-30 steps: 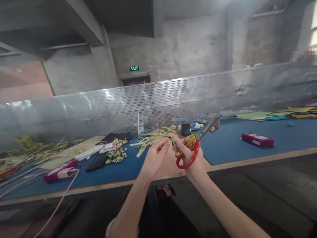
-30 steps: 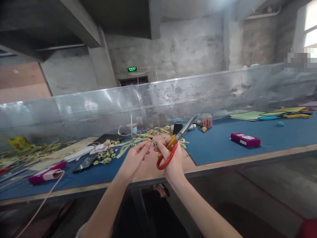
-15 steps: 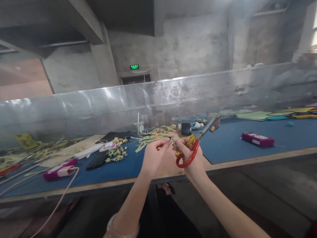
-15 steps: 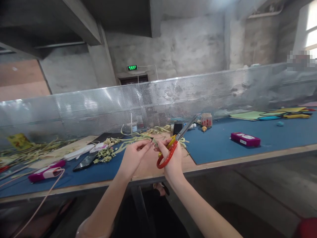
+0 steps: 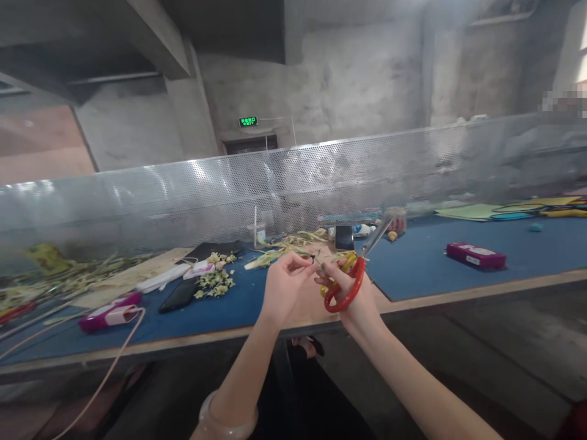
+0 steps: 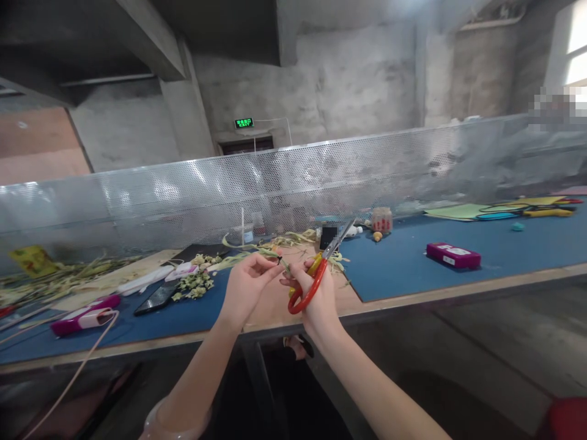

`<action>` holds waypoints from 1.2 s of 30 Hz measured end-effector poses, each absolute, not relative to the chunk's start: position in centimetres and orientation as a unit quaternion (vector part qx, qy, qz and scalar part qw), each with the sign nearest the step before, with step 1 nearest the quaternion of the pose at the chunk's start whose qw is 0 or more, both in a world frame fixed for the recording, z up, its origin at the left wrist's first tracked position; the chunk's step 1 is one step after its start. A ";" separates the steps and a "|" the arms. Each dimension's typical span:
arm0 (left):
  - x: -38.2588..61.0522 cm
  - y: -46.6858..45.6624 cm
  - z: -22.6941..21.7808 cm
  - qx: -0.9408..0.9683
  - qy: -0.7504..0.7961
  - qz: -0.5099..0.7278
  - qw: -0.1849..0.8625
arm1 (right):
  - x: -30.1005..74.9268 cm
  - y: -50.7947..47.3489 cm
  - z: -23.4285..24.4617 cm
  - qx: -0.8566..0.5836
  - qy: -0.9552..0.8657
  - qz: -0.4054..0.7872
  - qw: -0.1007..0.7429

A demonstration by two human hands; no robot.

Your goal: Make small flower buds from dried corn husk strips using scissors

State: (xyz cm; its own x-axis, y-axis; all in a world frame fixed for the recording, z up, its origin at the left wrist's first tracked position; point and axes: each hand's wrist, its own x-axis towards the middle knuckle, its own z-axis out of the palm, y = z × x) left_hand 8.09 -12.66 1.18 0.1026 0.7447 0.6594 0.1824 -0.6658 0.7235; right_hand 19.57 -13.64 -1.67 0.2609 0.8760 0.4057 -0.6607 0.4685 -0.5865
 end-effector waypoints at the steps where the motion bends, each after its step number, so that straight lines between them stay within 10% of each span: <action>1: 8.1 -12.6 1.2 0.699 0.322 0.581 0.264 | 19.6 -13.6 -1.7 -0.152 -0.351 0.498 0.778; 19: 6.7 -11.2 1.1 0.696 0.430 0.548 0.173 | 21.4 -12.6 -3.3 -0.252 -0.401 0.525 0.707; 36: 6.5 -12.0 1.8 0.709 0.430 0.554 0.079 | 25.4 -16.7 -3.9 -0.433 -0.696 0.418 0.391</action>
State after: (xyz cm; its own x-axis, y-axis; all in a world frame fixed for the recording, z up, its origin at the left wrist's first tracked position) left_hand 6.50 -11.99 1.77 0.0167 0.6972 0.7167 0.5212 -0.6178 0.5888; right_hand 25.43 -16.70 -3.87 -0.3194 0.9298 0.1826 0.2760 0.2757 -0.9208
